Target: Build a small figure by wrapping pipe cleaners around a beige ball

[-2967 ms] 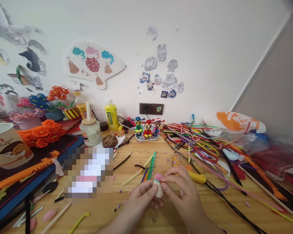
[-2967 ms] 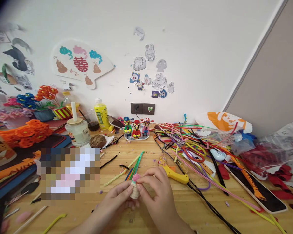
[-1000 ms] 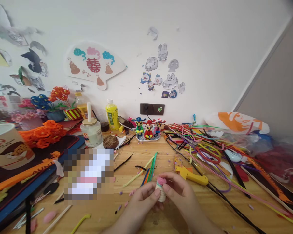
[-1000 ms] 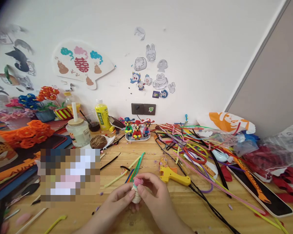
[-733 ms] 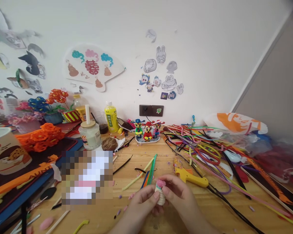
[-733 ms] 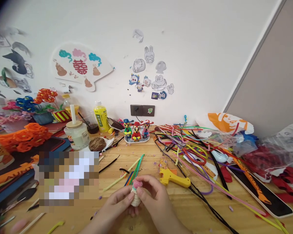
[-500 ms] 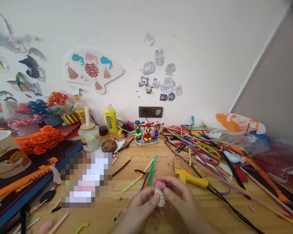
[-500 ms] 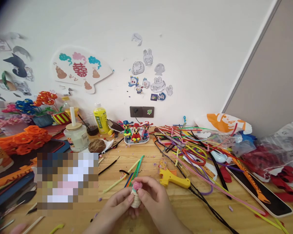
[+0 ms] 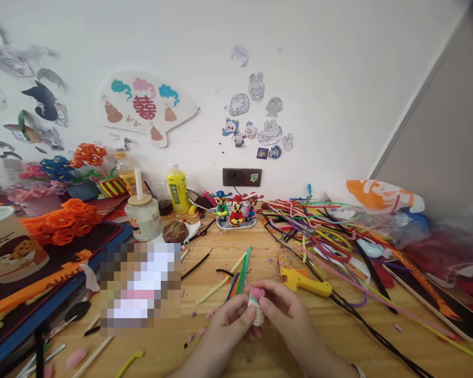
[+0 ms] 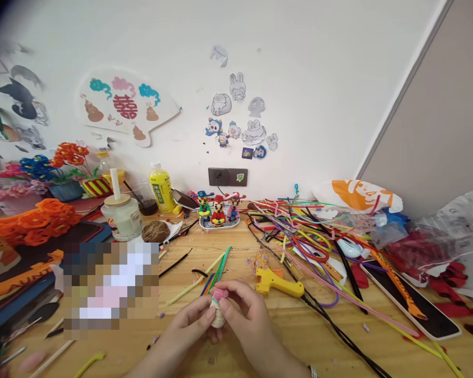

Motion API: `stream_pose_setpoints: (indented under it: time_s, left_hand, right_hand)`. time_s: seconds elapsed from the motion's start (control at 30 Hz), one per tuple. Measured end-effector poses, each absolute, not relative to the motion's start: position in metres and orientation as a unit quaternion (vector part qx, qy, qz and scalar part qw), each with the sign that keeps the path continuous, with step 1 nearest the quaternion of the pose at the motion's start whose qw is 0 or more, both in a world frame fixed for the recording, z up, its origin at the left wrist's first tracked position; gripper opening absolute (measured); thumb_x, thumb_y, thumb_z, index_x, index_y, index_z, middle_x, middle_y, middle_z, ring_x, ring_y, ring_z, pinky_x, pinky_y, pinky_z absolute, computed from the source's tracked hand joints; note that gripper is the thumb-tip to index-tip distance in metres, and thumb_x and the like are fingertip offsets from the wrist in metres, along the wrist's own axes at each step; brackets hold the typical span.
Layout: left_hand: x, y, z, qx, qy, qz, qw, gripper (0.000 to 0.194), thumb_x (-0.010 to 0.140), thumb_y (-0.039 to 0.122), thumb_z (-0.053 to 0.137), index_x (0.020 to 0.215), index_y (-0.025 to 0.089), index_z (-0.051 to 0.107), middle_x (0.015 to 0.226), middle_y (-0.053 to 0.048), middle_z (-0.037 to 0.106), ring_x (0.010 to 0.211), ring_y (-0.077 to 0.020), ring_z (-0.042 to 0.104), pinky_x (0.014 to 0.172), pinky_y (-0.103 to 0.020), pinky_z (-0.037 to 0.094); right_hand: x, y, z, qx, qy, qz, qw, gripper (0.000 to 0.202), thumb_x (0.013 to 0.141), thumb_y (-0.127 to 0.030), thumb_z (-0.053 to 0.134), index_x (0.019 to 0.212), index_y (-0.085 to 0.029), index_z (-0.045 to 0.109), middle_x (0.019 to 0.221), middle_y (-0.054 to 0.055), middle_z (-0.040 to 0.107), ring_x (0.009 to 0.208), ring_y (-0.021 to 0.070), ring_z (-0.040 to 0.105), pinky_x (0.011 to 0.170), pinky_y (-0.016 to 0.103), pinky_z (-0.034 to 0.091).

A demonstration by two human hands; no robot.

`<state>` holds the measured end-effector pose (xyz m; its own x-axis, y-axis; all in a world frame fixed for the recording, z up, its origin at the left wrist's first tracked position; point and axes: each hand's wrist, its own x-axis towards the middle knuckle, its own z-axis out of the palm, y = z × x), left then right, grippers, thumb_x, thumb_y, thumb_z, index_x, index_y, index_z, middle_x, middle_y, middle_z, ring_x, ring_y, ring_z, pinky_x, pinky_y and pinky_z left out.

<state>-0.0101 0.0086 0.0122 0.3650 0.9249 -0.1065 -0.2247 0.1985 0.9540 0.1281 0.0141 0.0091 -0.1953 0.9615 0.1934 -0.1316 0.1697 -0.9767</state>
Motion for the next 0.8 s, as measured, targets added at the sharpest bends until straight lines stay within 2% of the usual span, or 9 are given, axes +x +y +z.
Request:
stream_pose_setpoints:
  time_s: [0.2, 0.4, 0.63, 0.8]
  left_hand:
    - [-0.0113, 0.0084, 0.0107, 0.466, 0.364, 0.418, 0.690, 0.041, 0.065, 0.052, 0.062, 0.069, 0.011, 0.059, 0.063, -0.001, 0.057, 0.054, -0.0100, 0.050, 0.053, -0.022, 0.036]
    - [-0.0113, 0.0087, 0.0149, 0.471, 0.384, 0.414, 0.678, 0.042, 0.062, 0.052, 0.065, 0.066, 0.012, 0.057, 0.058, 0.001, 0.054, 0.053, -0.0105, 0.050, 0.053, -0.023, 0.038]
    - [-0.0111, 0.0060, 0.0192, 0.472, 0.393, 0.417, 0.670, 0.042, 0.061, 0.052, 0.065, 0.069, 0.011, 0.059, 0.061, 0.001, 0.054, 0.056, -0.0111, 0.049, 0.054, -0.024, 0.038]
    - [-0.0101, 0.0056, 0.0202, 0.454, 0.396, 0.421, 0.678, 0.042, 0.060, 0.051, 0.067, 0.074, 0.012, 0.061, 0.061, 0.002, 0.055, 0.056, -0.0103, 0.048, 0.055, -0.023, 0.037]
  right_hand:
    - [0.1280, 0.0138, 0.0096, -0.366, -0.547, 0.553, 0.511, 0.029, 0.077, -0.042, 0.058, 0.096, -0.020, 0.064, 0.091, 0.007, 0.067, 0.081, 0.0200, 0.061, 0.067, 0.029, 0.049]
    - [0.1300, 0.0150, 0.0065, -0.359, -0.564, 0.546, 0.505, 0.029, 0.075, -0.040, 0.061, 0.098, -0.021, 0.064, 0.097, 0.008, 0.066, 0.090, 0.0212, 0.060, 0.080, 0.033, 0.046]
    - [0.1286, 0.0141, 0.0065, -0.348, -0.544, 0.570, 0.508, 0.026, 0.075, -0.039, 0.062, 0.095, -0.022, 0.064, 0.090, 0.006, 0.065, 0.080, 0.0186, 0.060, 0.066, 0.028, 0.049]
    - [0.1276, 0.0139, 0.0078, -0.350, -0.552, 0.553, 0.516, 0.023, 0.076, -0.036, 0.061, 0.093, -0.022, 0.065, 0.090, 0.005, 0.063, 0.082, 0.0181, 0.059, 0.071, 0.028, 0.048]
